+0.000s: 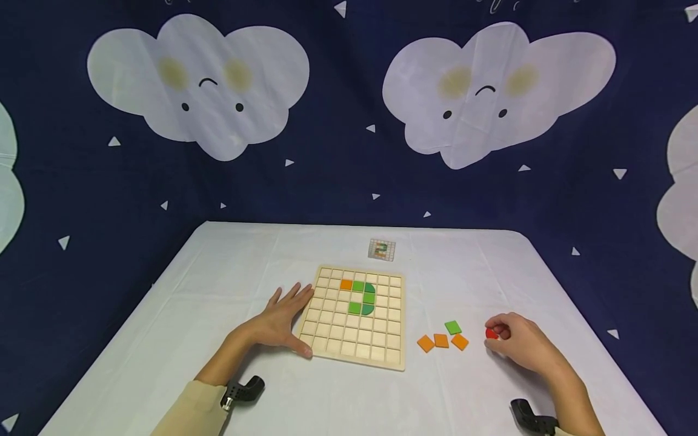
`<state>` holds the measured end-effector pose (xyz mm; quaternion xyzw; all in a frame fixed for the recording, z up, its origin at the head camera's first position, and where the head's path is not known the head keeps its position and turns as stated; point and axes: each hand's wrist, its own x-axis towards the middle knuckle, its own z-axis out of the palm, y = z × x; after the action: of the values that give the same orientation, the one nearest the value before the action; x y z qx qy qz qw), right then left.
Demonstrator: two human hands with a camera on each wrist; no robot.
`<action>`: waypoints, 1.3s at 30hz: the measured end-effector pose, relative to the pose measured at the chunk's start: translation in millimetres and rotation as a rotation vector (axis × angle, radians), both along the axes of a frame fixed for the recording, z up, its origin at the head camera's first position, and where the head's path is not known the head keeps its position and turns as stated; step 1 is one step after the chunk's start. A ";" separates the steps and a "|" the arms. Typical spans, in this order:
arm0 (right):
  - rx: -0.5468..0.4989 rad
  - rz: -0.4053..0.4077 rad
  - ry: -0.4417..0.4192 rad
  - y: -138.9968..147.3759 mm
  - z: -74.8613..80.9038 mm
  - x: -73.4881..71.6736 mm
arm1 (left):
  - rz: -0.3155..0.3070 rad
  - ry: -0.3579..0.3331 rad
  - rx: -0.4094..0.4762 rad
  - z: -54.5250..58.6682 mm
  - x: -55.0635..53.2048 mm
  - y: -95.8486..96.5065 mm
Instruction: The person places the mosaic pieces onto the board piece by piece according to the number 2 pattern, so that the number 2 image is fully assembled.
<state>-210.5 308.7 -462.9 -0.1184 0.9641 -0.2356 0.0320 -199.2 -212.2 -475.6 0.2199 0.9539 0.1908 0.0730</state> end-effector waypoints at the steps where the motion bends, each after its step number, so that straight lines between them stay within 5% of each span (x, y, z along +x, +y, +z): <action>1: -0.001 -0.001 -0.011 0.4 0.5 0.4 | 0.000 0.002 -0.001 0.1 -0.2 0.1; 16: -0.035 0.012 0.003 2.2 -6.7 2.5 | 0.002 -0.002 -0.002 -1.0 0.2 0.0; 27: -0.067 0.108 0.158 1.6 -8.2 -4.1 | 0.009 -0.003 -0.002 -1.4 -0.6 0.9; 39: -0.065 0.046 0.070 0.0 -8.5 -4.5 | 0.004 0.003 0.006 -0.9 0.1 1.1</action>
<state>-214.9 308.8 -471.3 -0.1494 0.9536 -0.2615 -0.0003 -199.2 -211.1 -476.5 0.2185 0.9539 0.1935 0.0704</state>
